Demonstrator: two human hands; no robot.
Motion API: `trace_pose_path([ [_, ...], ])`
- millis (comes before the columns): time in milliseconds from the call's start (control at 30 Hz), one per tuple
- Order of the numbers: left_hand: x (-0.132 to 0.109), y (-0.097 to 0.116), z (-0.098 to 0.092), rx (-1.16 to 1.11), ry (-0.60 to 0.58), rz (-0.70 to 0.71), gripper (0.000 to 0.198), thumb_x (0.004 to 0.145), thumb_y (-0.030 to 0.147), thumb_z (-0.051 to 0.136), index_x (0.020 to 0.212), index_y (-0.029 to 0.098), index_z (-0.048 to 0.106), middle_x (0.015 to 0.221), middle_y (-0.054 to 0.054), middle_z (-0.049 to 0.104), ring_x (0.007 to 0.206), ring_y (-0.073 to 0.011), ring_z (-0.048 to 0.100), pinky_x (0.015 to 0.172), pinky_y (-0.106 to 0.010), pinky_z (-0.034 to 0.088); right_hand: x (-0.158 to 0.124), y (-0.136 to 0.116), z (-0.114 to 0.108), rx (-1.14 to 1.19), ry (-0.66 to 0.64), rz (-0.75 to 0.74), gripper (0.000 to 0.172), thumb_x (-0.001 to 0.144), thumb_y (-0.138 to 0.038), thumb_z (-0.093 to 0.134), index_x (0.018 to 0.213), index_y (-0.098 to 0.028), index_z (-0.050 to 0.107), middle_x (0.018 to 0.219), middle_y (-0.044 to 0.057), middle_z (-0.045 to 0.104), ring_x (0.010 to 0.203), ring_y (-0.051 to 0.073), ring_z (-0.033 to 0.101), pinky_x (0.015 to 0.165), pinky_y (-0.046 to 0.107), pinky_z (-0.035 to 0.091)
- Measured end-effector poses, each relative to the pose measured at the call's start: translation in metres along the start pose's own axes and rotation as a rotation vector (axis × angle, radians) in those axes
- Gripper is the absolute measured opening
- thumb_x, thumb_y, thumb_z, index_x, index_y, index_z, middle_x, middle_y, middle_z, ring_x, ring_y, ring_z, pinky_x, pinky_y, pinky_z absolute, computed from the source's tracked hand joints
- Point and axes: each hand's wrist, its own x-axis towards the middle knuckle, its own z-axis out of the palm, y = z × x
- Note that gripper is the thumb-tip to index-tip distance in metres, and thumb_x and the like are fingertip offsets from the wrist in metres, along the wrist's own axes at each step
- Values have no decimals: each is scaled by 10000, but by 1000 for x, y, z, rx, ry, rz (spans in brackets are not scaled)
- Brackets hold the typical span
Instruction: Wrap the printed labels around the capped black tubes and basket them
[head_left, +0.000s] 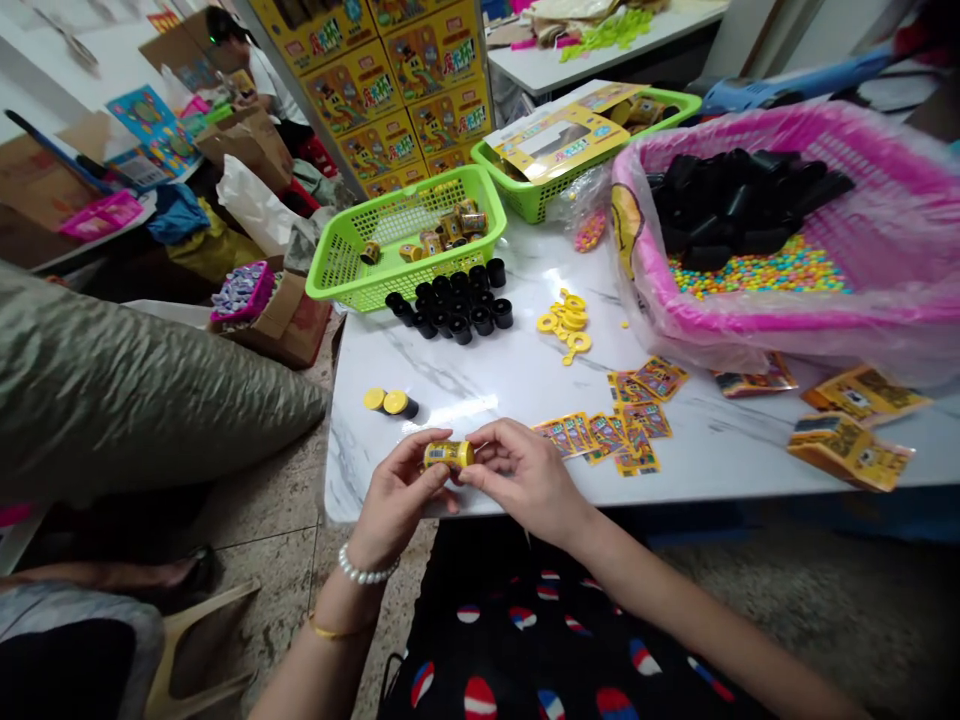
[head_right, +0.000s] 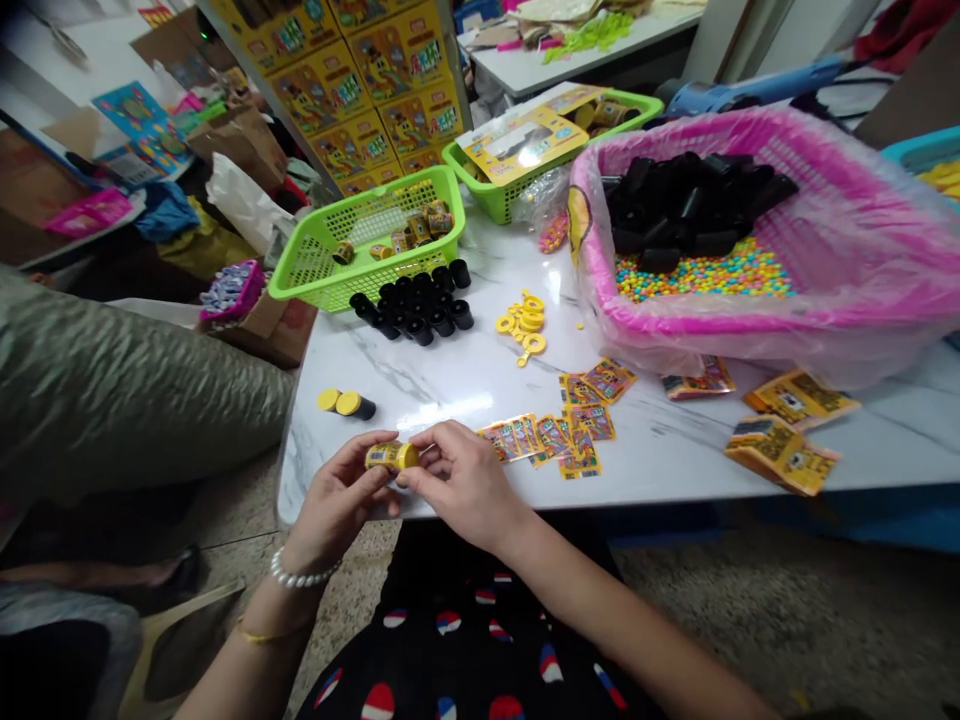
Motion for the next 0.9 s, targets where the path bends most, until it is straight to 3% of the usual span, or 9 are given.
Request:
trace_pose_path([
  [200,-2,-6,0,49,-32,19,317,812,343,760,1026,172,599,735,22,633,539,-88,572,484,-212,542,-1,0,1,-87,21,-77,261,810,-183,723,1065,-181,668,979,41,614,789,143,683,708,287,629],
  [300,-3,-6,-2,98,-66,-23,314,857,413,703,1011,171,577,547,68,562,394,-53,459,359,-132,381,-2,2,0,-90,-11,-102,262,795,-216,761,1036,-167,671,938,37,614,771,144,685,710,288,633],
  [400,-4,-5,-6,146,-92,-64,332,887,482,639,982,169,577,477,93,480,359,-32,367,340,-110,260,-5,3,-1,-144,-34,-141,269,781,-241,785,1008,-170,659,914,33,625,728,134,683,676,272,631],
  [667,-4,-3,-10,209,-199,23,304,874,378,674,1096,176,632,814,1,625,548,-76,539,501,-190,479,-7,1,3,-284,-48,-106,213,824,-218,736,1003,-184,626,874,37,655,711,142,699,616,239,623],
  [800,-3,0,-5,279,-178,-25,286,887,405,652,1058,181,606,695,36,589,453,-66,499,405,-169,403,-8,4,3,-507,-39,-379,230,859,-127,648,1063,-201,573,979,83,635,922,197,654,768,329,616],
  [900,-2,4,0,304,-153,-60,257,893,423,640,977,184,600,624,65,534,393,-45,433,361,-156,333,-9,4,4,-578,-36,-439,260,855,-70,612,1069,-208,555,1008,90,630,955,197,634,813,338,597],
])
